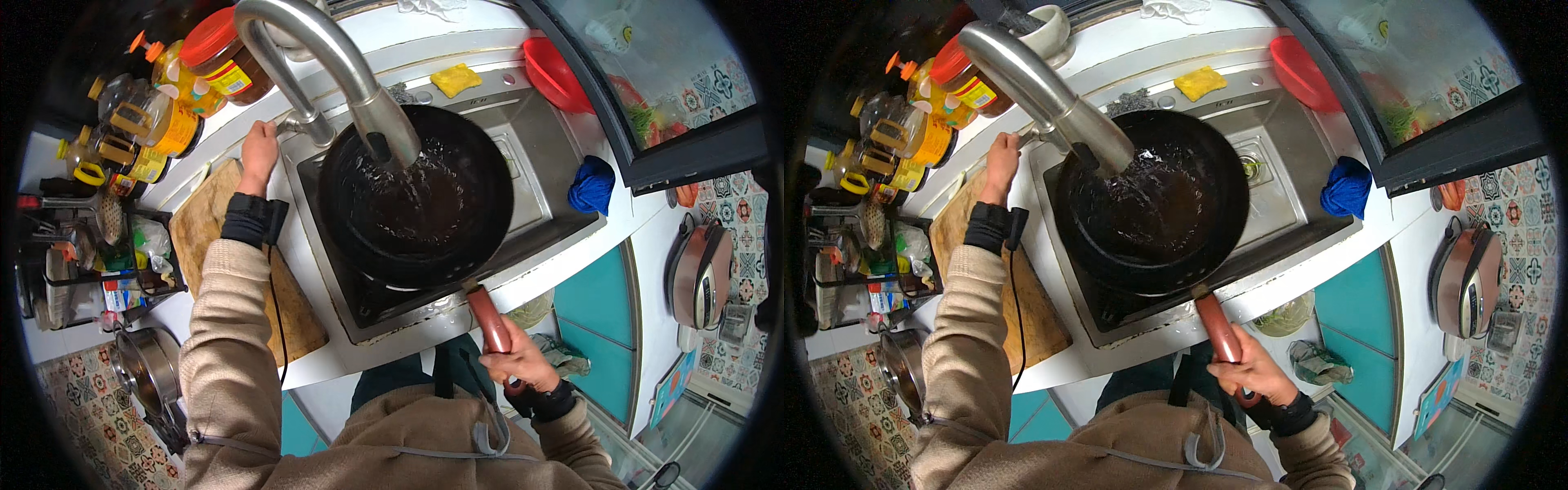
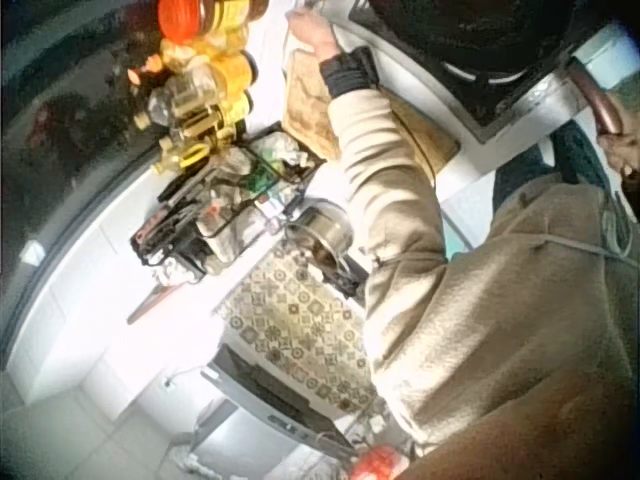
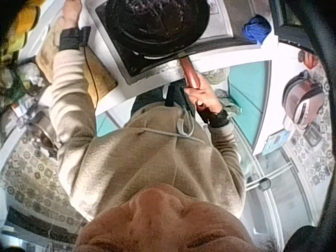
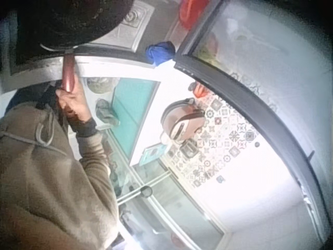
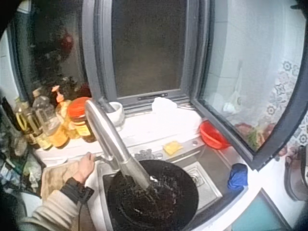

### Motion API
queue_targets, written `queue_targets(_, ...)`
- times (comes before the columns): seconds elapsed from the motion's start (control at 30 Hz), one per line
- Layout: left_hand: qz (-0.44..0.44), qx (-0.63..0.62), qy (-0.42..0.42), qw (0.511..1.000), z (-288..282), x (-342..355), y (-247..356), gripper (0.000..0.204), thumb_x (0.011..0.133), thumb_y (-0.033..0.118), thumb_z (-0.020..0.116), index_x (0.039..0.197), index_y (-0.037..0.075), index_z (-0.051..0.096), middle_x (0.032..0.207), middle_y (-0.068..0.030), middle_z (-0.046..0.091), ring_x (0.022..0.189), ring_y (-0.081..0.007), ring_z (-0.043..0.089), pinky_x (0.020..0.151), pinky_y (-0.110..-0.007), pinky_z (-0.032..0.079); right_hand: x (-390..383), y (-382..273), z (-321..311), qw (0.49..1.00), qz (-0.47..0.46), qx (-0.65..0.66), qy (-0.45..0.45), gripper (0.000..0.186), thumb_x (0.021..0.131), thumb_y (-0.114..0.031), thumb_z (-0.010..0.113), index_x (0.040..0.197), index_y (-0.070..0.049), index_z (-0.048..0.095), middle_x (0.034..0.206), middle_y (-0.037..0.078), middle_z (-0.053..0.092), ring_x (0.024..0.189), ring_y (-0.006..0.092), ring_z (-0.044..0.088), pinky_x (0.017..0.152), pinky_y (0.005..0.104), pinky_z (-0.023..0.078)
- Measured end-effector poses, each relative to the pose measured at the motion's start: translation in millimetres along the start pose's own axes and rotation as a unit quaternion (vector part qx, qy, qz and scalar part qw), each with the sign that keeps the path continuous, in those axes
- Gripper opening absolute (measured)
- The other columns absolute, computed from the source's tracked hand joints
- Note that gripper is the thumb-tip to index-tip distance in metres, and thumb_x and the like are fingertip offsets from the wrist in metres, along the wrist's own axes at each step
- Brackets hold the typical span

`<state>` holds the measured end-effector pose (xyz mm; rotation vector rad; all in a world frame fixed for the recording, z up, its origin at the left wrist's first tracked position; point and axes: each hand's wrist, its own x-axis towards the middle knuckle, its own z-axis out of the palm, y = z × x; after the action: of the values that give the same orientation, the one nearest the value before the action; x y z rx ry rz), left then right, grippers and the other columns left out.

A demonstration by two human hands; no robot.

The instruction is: The person washes a metal pot, a pot lid, and a frying pan in a kitchen sink. They scrub each item with a sponge and steel wool, rinse under running water, and place the cleaned items aside.

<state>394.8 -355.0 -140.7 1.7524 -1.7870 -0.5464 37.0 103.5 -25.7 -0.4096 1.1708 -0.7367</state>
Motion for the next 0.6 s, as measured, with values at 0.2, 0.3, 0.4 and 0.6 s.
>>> queue_targets(0.2, 0.012, -0.151, 0.017, 0.988, -17.0, -47.5, 37.8, 0.032, 0.091, 0.029, 0.055, 0.084, -0.002, 0.054, 0.076, -0.0156, 0.062, 0.074, -0.0214, 0.058, 0.069, -0.035, 0.046, -43.7, -10.7, -6.4, 0.993, -0.039, 0.04, 0.105, 0.053, 0.076, 0.009, 0.064, 0.121, -0.004, 0.04, 0.075, 0.005, 0.052, 0.046, 0.0113, 0.05, 0.04, 0.0246, 0.038)
queue_targets(0.3, 0.038, -0.232, -0.03, 0.971, -8.4, -105.5, 55.8, 0.019, 0.089, 0.019, 0.06, 0.085, 0.001, 0.054, 0.075, -0.0105, 0.063, 0.067, -0.0166, 0.058, 0.061, -0.031, 0.047, -73.2, -7.6, -6.8, 0.98, -0.05, 0.068, 0.179, 0.052, 0.074, 0.011, 0.06, 0.119, -0.005, 0.04, 0.076, 0.005, 0.048, 0.043, 0.0101, 0.045, 0.038, 0.0241, 0.037)
queue_targets(0.4, -0.006, -0.381, -0.301, 0.874, 25.2, -154.5, 58.5, 0.009, 0.084, 0.008, 0.063, 0.084, 0.004, 0.055, 0.072, -0.0056, 0.064, 0.059, -0.0135, 0.058, 0.053, -0.029, 0.047, -99.0, -1.8, -8.1, 0.967, -0.048, 0.053, 0.244, 0.06, 0.072, 0.011, 0.059, 0.126, -0.005, 0.038, 0.078, 0.005, 0.049, 0.043, 0.0099, 0.044, 0.037, 0.025, 0.038)
queue_targets(0.6, 0.311, 0.103, -0.305, 0.894, 157.7, -189.4, 28.2, 0.025, 0.081, 0.027, 0.063, 0.099, 0.009, 0.062, 0.086, -0.0161, 0.066, 0.079, -0.0377, 0.063, 0.071, -0.048, 0.049, -132.7, 22.9, -5.9, 0.956, -0.024, 0.1, 0.276, 0.066, 0.072, 0.01, 0.062, 0.131, -0.006, 0.038, 0.073, 0.005, 0.05, 0.046, 0.0118, 0.048, 0.04, 0.0247, 0.039)
